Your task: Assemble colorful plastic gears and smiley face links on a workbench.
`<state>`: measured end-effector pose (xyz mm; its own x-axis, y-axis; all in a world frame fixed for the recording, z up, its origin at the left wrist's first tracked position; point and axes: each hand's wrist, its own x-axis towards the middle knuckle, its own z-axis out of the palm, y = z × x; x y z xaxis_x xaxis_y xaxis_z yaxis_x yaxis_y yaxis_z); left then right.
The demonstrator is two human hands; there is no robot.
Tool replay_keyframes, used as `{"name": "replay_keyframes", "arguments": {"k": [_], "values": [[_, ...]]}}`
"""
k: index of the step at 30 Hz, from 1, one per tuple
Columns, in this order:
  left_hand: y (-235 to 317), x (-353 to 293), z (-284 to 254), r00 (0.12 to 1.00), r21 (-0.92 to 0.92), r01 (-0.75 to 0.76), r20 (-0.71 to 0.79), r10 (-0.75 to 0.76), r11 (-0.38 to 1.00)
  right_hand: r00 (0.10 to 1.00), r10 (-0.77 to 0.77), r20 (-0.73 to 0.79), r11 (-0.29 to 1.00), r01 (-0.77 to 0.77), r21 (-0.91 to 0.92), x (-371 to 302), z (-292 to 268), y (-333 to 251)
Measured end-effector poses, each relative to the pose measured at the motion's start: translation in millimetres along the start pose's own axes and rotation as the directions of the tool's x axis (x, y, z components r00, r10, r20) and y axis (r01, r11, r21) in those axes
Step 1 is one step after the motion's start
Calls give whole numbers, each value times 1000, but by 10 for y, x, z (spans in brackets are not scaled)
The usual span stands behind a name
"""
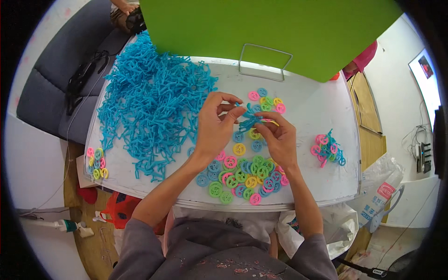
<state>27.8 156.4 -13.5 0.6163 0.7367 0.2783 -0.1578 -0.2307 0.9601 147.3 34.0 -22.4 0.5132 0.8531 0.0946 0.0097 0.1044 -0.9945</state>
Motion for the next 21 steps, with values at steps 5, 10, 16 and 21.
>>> {"name": "replay_keyframes", "arguments": {"k": [5, 10, 16, 21], "values": [[-24, 13, 39, 964, -432, 265, 110, -241, 862, 953, -300, -38, 939, 288, -189, -31, -33, 30], [-75, 88, -120, 952, -472, 201, -112, -285, 858, 979, -191, 69, 962, 200, -185, -26, 7, 65], [-36, 105, -82, 987, -381, 124, -47, -153, 916, 965, -243, 100, 870, 263, -416, 68, 155, 30], [-6, 49, -46, 954, -195, 232, 236, -184, 953, 993, -42, -109, 999, 44, 19, 77, 143, -80]]}}
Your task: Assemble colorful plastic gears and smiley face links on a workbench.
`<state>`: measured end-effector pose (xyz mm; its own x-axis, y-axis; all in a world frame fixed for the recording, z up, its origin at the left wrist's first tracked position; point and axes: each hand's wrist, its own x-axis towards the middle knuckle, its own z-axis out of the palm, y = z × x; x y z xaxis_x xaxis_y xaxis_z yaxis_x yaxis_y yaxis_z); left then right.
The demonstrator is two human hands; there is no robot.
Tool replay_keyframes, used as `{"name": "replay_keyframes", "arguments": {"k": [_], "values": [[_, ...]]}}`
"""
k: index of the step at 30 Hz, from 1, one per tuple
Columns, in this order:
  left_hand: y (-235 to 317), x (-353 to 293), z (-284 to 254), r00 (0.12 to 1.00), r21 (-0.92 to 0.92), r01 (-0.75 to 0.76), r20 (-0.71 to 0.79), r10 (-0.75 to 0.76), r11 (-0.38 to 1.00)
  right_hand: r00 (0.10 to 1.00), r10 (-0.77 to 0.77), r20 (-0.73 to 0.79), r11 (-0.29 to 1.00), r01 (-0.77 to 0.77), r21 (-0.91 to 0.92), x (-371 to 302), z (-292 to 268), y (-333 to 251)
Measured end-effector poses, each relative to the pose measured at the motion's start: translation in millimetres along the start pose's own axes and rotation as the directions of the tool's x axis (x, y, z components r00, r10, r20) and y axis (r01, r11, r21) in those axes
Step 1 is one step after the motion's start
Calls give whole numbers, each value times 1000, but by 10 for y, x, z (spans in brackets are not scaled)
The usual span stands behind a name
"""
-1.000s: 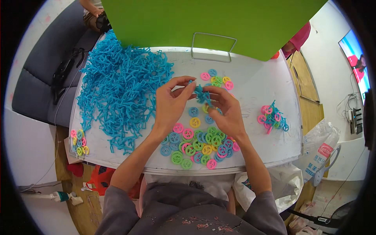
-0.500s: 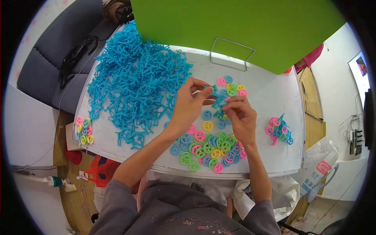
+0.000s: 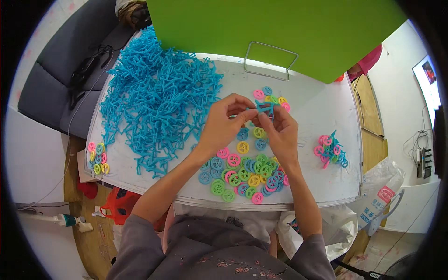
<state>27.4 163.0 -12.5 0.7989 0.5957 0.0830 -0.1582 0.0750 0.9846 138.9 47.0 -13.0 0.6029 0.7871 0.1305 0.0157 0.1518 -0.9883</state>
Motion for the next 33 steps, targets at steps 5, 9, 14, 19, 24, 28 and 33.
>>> {"name": "replay_keyframes", "arguments": {"k": [5, 9, 14, 19, 24, 28, 33], "values": [[-20, 7, 11, 993, 458, -98, -16, 118, 884, 993, 15, -120, 988, -33, -151, 28, -286, 86], [-190, -111, -103, 923, 831, -377, 305, 233, 408, 995, 5, -97, 1000, -6, -16, 59, -377, 33], [-202, -141, -36, 965, 885, -257, 254, 60, 389, 999, 34, -41, 997, -30, 75, 25, -376, 26], [-210, -82, -104, 956, 805, -269, 154, 252, 529, 999, 44, -12, 998, -45, -41, 14, -402, 58], [69, -3, -80, 994, 490, -59, -54, 98, 869, 1000, -2, 2, 982, 2, -187, 2, -373, 110], [29, -11, -71, 996, 320, -57, -47, 76, 946, 1000, -15, 10, 974, 17, -226, -21, -315, 98], [-32, -42, 0, 998, 41, 61, -7, -61, 997, 998, -46, 31, 979, 52, -199, -51, -279, 115]]}}
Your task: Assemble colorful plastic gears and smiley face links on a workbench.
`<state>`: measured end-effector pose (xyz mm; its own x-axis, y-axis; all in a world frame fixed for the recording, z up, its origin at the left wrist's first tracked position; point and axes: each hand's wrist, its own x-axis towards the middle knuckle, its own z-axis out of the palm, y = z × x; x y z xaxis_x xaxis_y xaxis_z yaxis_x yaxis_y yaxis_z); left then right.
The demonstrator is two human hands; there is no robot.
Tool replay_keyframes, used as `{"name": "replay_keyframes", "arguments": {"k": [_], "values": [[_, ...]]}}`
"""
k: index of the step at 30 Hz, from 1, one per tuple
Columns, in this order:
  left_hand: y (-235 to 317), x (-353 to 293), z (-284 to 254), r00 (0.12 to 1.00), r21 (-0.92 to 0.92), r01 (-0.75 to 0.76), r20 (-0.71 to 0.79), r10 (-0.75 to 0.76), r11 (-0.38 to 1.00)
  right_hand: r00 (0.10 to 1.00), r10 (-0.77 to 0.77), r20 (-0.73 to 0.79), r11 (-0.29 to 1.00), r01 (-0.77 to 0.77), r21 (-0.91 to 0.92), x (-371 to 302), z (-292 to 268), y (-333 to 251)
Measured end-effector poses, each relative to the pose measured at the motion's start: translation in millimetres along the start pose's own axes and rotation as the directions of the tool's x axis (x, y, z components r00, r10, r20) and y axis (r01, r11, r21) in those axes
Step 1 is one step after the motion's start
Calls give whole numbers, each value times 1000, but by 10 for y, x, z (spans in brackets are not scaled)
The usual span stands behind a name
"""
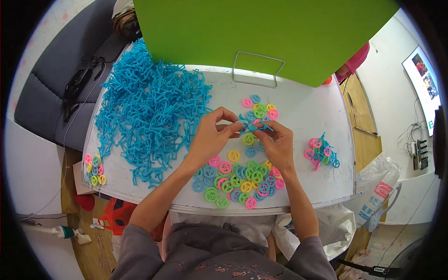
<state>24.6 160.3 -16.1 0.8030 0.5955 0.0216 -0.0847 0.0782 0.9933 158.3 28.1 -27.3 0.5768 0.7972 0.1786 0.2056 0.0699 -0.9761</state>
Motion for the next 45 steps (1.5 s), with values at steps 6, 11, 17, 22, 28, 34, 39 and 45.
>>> {"name": "replay_keyframes", "arguments": {"k": [6, 11, 17, 22, 28, 34, 39, 45], "values": [[48, 2, -2, 996, -63, -39, -81, 34, 997, 999, -13, -50, 998, 10, -62, -3, -3, -42], [-49, 6, 56, 998, -84, -59, -36, 57, 995, 999, 9, -32, 996, -12, -87, -20, 25, -67], [-124, -11, 67, 994, -88, -31, -110, 21, 996, 997, 71, -22, 996, -72, -60, -31, 60, 5], [-120, -17, 89, 992, -98, -60, -118, 48, 993, 998, 18, -58, 999, -21, -41, -33, 118, -11], [-123, -34, 137, 987, -64, -103, -131, 94, 993, 997, -7, -83, 998, 2, -61, -44, 134, -66], [-159, -68, 203, 973, -53, -176, -161, 166, 983, 989, 116, -92, 992, -111, 57, -45, 102, -38], [-206, -58, 215, 960, 19, -218, -178, 217, 976, 985, 141, -98, 985, -130, 115, -49, 132, -63], [-171, -41, 230, 876, 270, -380, -201, 438, 885, 982, 140, -123, 983, -123, 137, -50, 171, -62]]}}
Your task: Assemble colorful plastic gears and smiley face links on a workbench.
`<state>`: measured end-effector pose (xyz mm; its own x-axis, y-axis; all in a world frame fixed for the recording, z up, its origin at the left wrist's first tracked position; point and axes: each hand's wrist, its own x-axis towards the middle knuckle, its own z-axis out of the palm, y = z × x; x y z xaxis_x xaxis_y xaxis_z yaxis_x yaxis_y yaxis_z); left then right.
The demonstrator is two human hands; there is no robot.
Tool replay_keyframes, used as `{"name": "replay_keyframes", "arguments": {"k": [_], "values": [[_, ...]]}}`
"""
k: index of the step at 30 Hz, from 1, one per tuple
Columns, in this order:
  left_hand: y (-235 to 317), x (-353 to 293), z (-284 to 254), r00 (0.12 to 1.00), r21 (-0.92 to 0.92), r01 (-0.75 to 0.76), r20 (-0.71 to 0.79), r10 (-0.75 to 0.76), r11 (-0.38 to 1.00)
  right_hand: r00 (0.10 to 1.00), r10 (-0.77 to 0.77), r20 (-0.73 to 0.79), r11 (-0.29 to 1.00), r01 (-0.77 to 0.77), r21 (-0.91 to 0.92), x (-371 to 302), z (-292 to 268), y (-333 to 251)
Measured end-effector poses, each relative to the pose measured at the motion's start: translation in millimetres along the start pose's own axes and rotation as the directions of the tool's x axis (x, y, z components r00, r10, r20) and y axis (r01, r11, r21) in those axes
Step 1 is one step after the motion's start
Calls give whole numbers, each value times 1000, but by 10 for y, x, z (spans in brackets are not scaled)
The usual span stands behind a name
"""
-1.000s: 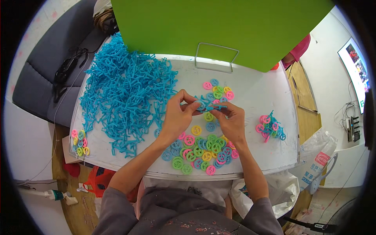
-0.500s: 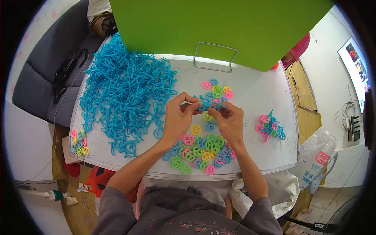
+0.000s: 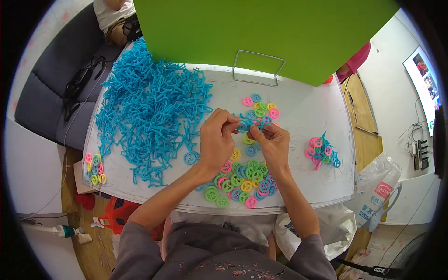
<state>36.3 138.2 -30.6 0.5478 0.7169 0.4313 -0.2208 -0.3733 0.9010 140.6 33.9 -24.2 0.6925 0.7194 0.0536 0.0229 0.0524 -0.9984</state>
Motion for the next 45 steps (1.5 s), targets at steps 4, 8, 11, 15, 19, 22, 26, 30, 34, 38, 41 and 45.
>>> {"name": "replay_keyframes", "arguments": {"k": [4, 8, 11, 15, 19, 22, 26, 30, 34, 38, 41, 45], "values": [[-1, -7, 5, 997, 30, -71, -4, 71, 997, 999, 48, 19, 996, -49, 69, 5, -7, 27], [-51, -36, 17, 999, -21, -42, -14, 42, 999, 984, 169, 52, 960, -177, 218, 25, -9, 51], [-45, -41, 30, 998, -42, -52, -27, 51, 998, 979, 187, 77, 939, -202, 279, 32, -26, 57], [-69, -39, 40, 997, -13, -72, -20, 72, 997, 967, 242, 75, 906, -253, 339, 23, -24, 84], [-4, -40, 34, 999, -11, 48, -19, -48, 999, 997, 53, -56, 986, -43, 159, -33, 73, 73], [-61, -20, 0, 985, -39, 170, 24, -170, 985, 995, -47, -83, 999, 49, 24, -27, 87, 55], [-96, 101, -131, 954, -107, 271, 162, -252, 957, 998, -25, 61, 996, 30, -83, 34, 3, -21], [8, 152, -183, 896, -215, 437, 186, -402, 874, 964, 43, 262, 996, -62, 65, 96, -173, -111], [-17, 164, -219, 741, -309, 662, 405, -535, 683, 904, 13, 426, 977, -102, 187, 108, -268, -137], [28, 144, -137, 688, -233, 692, 499, -527, 683, 834, -247, 493, 967, 247, 66, 156, -324, 16], [-85, 2, -30, 935, 325, 118, 283, -215, 939, 854, -441, 275, 833, 504, -229, 165, -294, -55], [-113, -201, 102, 902, 488, -307, 423, 87, 817, 938, -284, 199, 956, 292, -13, 147, -371, -131]]}}
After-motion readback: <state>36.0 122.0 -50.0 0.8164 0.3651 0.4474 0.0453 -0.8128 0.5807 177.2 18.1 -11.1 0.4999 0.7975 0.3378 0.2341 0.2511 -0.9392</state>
